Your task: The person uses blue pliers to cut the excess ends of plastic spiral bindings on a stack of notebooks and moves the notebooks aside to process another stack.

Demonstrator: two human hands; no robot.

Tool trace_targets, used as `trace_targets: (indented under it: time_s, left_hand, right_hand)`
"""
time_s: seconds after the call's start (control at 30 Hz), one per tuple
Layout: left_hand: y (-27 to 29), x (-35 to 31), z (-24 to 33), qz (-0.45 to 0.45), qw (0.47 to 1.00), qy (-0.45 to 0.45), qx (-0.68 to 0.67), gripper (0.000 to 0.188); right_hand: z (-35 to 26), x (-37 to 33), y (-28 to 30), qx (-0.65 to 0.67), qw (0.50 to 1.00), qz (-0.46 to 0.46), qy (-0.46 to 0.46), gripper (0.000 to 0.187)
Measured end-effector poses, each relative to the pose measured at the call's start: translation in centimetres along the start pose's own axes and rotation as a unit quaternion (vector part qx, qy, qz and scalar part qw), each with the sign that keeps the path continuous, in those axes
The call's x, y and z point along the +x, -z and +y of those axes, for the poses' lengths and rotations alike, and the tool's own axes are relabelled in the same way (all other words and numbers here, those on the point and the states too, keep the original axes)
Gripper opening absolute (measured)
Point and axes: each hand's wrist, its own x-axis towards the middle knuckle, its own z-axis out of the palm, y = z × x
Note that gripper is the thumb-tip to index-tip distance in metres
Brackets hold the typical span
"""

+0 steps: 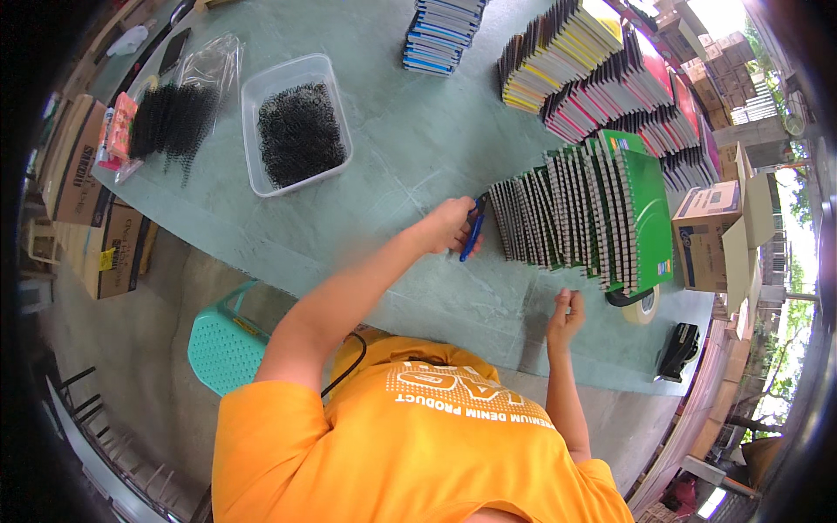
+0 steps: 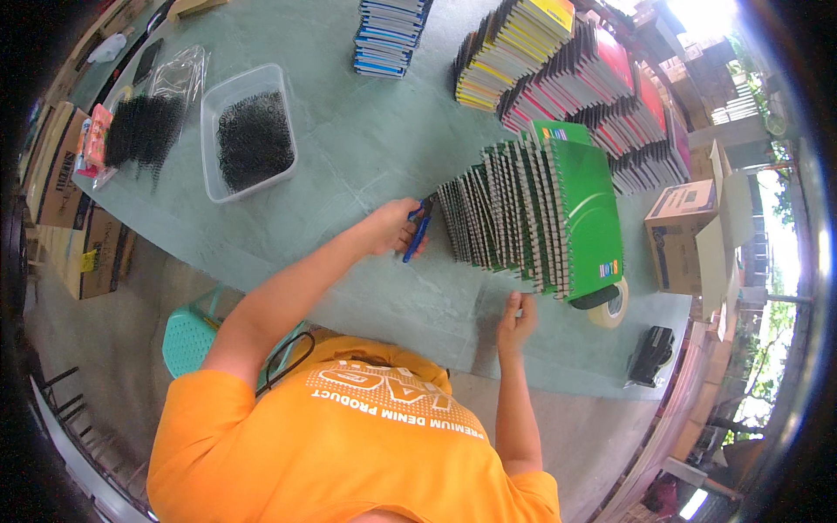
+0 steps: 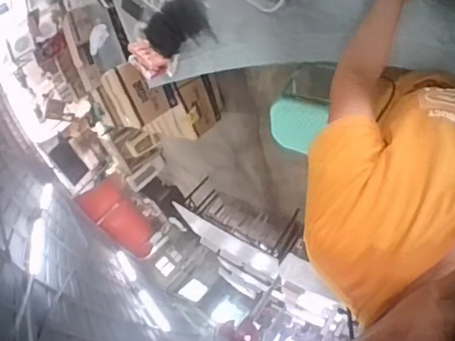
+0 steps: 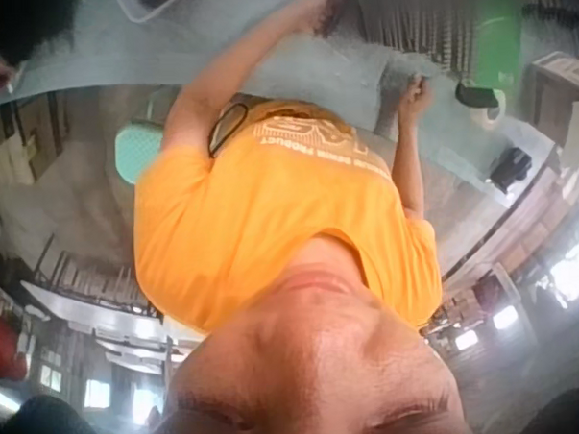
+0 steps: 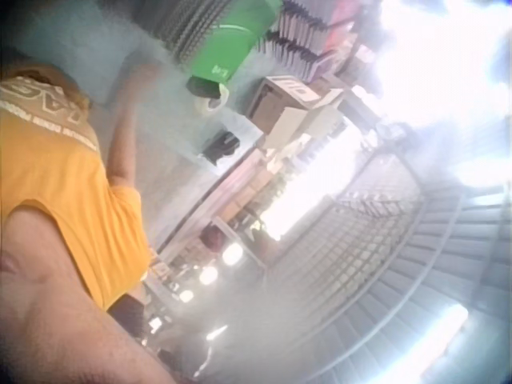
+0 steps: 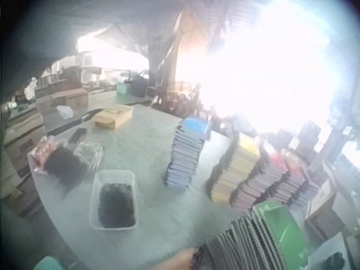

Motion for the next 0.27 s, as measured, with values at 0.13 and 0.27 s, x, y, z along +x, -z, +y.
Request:
trace_targets:
  time_s: [0.13,0.27]
  left_hand:
    - [-1.5,-1.2,0.5,0.159,0.878,-0.151,0.426,0.029]
    - [-3.5,1.3,-0.8,0.246,0.647,-0.265,0.671,0.027]
  right_hand:
    - [3.0,2.7,-0.6,0.078,0.990,0.060,-0.098,0.027]
    - [16.3,1.1,0.6,0.109,0.989,0.069,-0.071,0.032]
